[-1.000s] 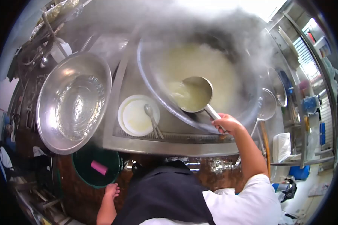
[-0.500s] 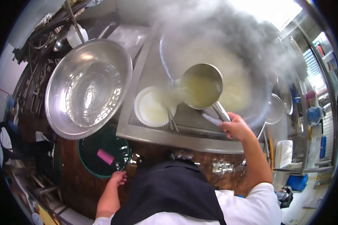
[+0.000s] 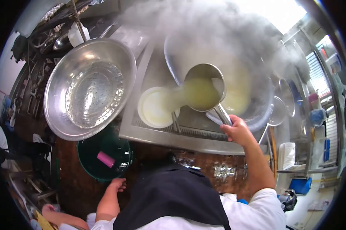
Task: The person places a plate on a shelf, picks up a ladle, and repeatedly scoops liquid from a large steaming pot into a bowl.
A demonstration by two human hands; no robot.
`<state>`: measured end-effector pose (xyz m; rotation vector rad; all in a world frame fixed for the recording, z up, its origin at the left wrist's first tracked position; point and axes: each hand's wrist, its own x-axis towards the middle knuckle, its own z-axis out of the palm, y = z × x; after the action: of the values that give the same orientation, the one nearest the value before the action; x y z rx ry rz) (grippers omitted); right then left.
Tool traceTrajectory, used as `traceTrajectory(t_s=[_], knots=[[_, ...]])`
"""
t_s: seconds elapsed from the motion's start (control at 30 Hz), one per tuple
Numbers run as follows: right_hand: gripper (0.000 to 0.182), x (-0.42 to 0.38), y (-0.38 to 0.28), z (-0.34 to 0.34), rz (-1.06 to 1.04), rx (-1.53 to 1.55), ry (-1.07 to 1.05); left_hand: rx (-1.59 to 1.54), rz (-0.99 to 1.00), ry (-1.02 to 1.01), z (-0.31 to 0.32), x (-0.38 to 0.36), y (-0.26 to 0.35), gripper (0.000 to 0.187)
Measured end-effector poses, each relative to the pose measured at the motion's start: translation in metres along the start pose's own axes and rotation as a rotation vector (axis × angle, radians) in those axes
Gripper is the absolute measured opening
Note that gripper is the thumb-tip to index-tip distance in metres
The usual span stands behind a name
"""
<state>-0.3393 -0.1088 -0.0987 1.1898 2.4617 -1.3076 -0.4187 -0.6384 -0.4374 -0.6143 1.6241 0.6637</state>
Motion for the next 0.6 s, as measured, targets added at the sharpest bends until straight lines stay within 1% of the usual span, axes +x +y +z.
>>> traceTrajectory(t_s=[0.17, 0.33, 0.4, 0.53, 0.6], knots=[[0.035, -0.007, -0.007, 0.004, -0.004, -0.044, 0.032, 0.005, 0.057, 0.003, 0.001, -0.007, 0.02, 0.031], [0.036, -0.013, -0.01, 0.006, -0.014, -0.096, 0.058, 0.025, 0.08, 0.007, 0.004, 0.002, 0.025, 0.029], [0.037, -0.01, -0.005, 0.006, -0.083, -0.178, 0.105, 0.031, 0.081, 0.005, 0.003, 0.012, 0.023, 0.028], [0.038, -0.013, -0.011, 0.007, -0.092, -0.208, 0.134, 0.037, 0.069, 0.005, 0.004, 0.02, 0.016, 0.029], [0.038, -0.014, -0.013, 0.008, -0.155, -0.287, 0.164, 0.042, 0.066, 0.01, 0.004, 0.02, 0.014, 0.03]])
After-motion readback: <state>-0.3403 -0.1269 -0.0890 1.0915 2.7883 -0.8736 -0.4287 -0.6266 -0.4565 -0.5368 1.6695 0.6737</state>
